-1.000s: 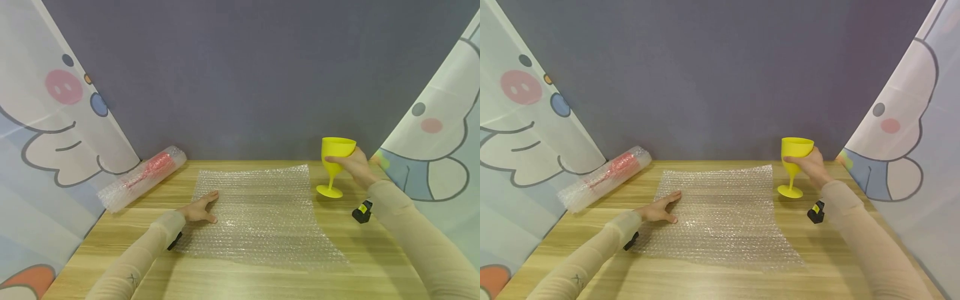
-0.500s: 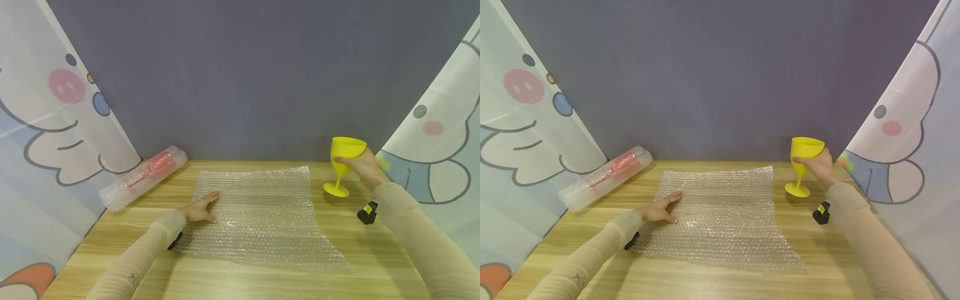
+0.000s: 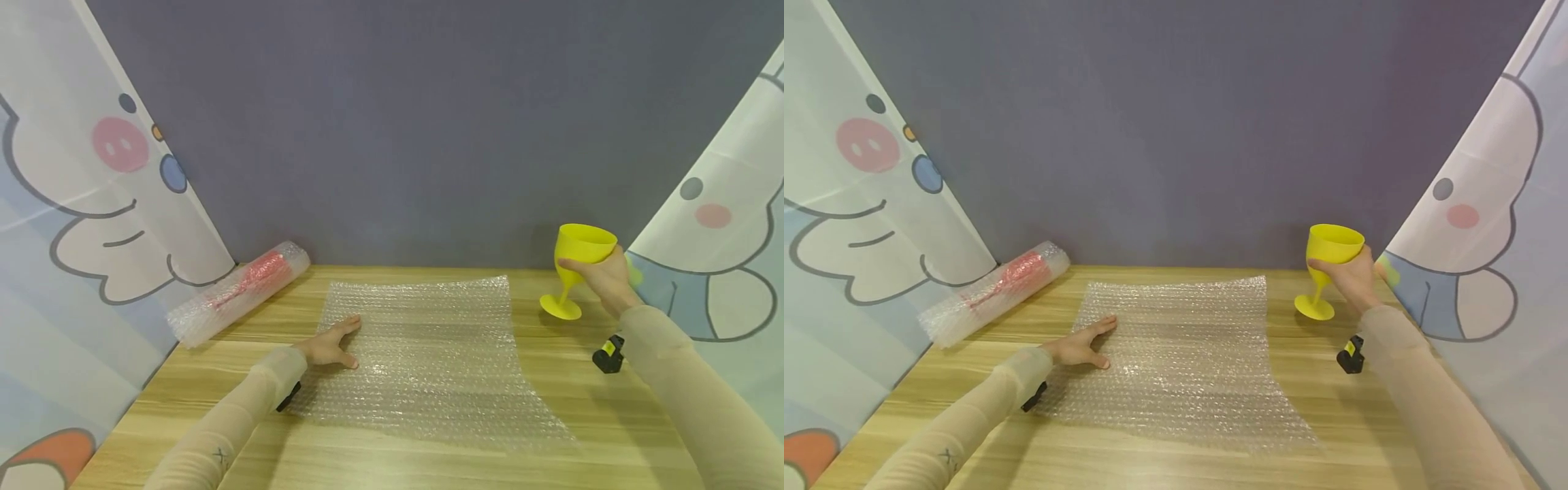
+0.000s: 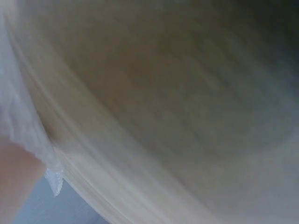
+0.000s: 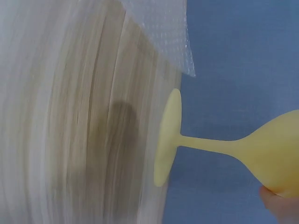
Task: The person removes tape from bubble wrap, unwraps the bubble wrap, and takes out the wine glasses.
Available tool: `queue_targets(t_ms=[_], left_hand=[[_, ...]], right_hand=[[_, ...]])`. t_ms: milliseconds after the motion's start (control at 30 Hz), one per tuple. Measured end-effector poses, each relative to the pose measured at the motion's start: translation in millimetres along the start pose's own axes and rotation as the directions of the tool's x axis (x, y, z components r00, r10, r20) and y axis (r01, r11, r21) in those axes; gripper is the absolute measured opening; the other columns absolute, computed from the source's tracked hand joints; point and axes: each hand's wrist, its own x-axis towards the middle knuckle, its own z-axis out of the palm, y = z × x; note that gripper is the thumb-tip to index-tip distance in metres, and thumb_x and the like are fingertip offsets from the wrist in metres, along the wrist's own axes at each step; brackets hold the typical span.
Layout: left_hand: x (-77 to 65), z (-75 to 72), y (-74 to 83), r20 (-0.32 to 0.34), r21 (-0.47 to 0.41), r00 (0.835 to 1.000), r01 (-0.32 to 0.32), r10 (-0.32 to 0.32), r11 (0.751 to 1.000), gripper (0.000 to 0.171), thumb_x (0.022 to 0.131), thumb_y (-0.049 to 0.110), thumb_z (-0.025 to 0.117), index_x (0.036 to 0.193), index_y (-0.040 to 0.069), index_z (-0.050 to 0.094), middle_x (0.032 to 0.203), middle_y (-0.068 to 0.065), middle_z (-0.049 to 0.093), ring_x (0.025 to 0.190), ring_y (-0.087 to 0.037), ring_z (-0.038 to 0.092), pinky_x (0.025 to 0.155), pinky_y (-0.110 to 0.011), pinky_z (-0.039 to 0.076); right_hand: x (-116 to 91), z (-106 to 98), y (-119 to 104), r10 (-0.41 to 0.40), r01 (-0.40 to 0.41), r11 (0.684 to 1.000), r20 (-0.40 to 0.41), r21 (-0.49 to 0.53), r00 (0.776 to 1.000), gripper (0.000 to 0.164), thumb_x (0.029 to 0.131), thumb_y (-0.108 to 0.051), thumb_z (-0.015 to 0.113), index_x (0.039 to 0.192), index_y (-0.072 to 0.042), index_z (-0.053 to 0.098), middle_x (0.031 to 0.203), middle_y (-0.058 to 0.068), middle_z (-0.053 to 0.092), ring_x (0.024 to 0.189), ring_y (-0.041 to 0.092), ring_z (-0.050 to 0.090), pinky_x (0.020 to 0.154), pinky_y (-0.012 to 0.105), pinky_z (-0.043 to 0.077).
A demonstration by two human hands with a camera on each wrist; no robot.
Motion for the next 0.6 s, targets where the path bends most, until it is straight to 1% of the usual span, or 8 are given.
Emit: queue_targets(t_ms=[67, 233, 333, 400, 433, 467, 500, 600], left_hand=[[0.5, 0.3, 0.3, 0.001, -0.008, 1.0, 0.0, 0.0, 1.0, 0.092, 0.075, 0.026, 0.074, 0.145, 0.003, 0.019, 0.155, -0.011, 0.004, 0.141, -0.035, 0.0, 0.111, -0.059, 0.007], [2.0, 1.2, -2.3, -0.003, -0.014, 1.0, -0.009, 0.009, 1.0, 0.093, 0.075, 0.026, 0.074, 0.145, 0.004, 0.019, 0.155, -0.01, 0.004, 0.141, -0.035, 0.001, 0.111, -0.059, 0.008], [2.2, 0.7, -4.3, -0.008, -0.002, 1.0, -0.014, 0.014, 1.0, 0.093, 0.075, 0.026, 0.074, 0.146, 0.004, 0.019, 0.155, -0.01, 0.004, 0.141, -0.035, 0.001, 0.111, -0.059, 0.008], [0.5, 0.7, -4.1, -0.012, 0.001, 1.0, -0.018, 0.018, 1.0, 0.092, 0.075, 0.025, 0.074, 0.145, 0.003, 0.019, 0.155, -0.011, 0.005, 0.141, -0.035, 0.002, 0.111, -0.059, 0.008], [-0.3, 0.7, -3.5, -0.014, 0.001, 1.0, -0.022, 0.022, 1.0, 0.092, 0.075, 0.024, 0.074, 0.145, 0.002, 0.019, 0.155, -0.012, 0.005, 0.141, -0.036, 0.002, 0.111, -0.059, 0.008], [-1.1, 0.6, -2.7, -0.014, 0.001, 1.0, -0.024, 0.024, 1.0, 0.092, 0.075, 0.024, 0.074, 0.145, 0.002, 0.019, 0.155, -0.012, 0.005, 0.141, -0.036, 0.002, 0.111, -0.059, 0.008], [-1.7, 0.6, -2.1, -0.016, 0.0, 1.0, -0.026, 0.026, 1.0, 0.092, 0.075, 0.024, 0.074, 0.145, 0.001, 0.019, 0.154, -0.013, 0.005, 0.14, -0.036, 0.002, 0.111, -0.059, 0.007], [-1.7, 0.4, -0.3, -0.008, -0.004, 1.0, -0.017, 0.017, 1.0, 0.092, 0.076, 0.025, 0.074, 0.145, 0.002, 0.018, 0.155, -0.012, 0.004, 0.141, -0.036, 0.001, 0.111, -0.059, 0.007]], right_hand=[[1, -2, 2, -0.004, 0.004, 1.0, -0.021, -0.001, 1.0, 0.094, 0.075, -0.041, 0.072, 0.14, -0.007, 0.014, 0.103, -0.014, 0.034, 0.09, 0.004, 0.04, 0.085, 0.027, 0.041], [3, -7, 7, 0.009, -0.009, 1.0, -0.071, 0.003, 0.997, 0.097, 0.074, -0.04, 0.073, 0.143, -0.01, 0.012, 0.105, -0.017, 0.032, 0.095, 0.005, 0.038, 0.096, 0.037, 0.039], [5, -8, 10, 0.036, -0.037, 0.999, -0.088, -0.008, 0.995, 0.099, 0.076, -0.041, 0.071, 0.144, -0.009, 0.007, 0.115, -0.008, 0.033, 0.104, 0.015, 0.038, 0.101, 0.042, 0.035], [10, -9, 15, 0.048, -0.048, 0.999, -0.108, -0.005, 0.993, 0.099, 0.076, -0.041, 0.071, 0.143, -0.009, 0.005, 0.125, 0.003, 0.032, 0.111, 0.023, 0.036, 0.104, 0.044, 0.032], [13, -10, 20, 0.055, -0.055, 0.998, -0.122, -0.001, 0.991, 0.1, 0.075, -0.04, 0.071, 0.143, -0.01, 0.004, 0.129, 0.008, 0.03, 0.114, 0.026, 0.034, 0.105, 0.045, 0.031], [20, -11, 30, 0.053, -0.051, 0.999, -0.142, 0.019, 0.988, 0.099, 0.074, -0.038, 0.073, 0.143, -0.013, 0.006, 0.132, 0.009, 0.029, 0.115, 0.026, 0.034, 0.106, 0.042, 0.03], [26, -12, 38, 0.052, -0.047, 0.998, -0.151, 0.032, 0.987, 0.1, 0.073, -0.038, 0.074, 0.143, -0.015, 0.007, 0.134, 0.011, 0.028, 0.117, 0.027, 0.033, 0.107, 0.042, 0.029], [52, -17, 73, 0.064, -0.053, 0.997, -0.19, 0.064, 0.98, 0.102, 0.067, -0.042, 0.078, 0.141, -0.025, 0.01, 0.136, 0.001, 0.03, 0.119, 0.021, 0.034, 0.109, 0.039, 0.028]])
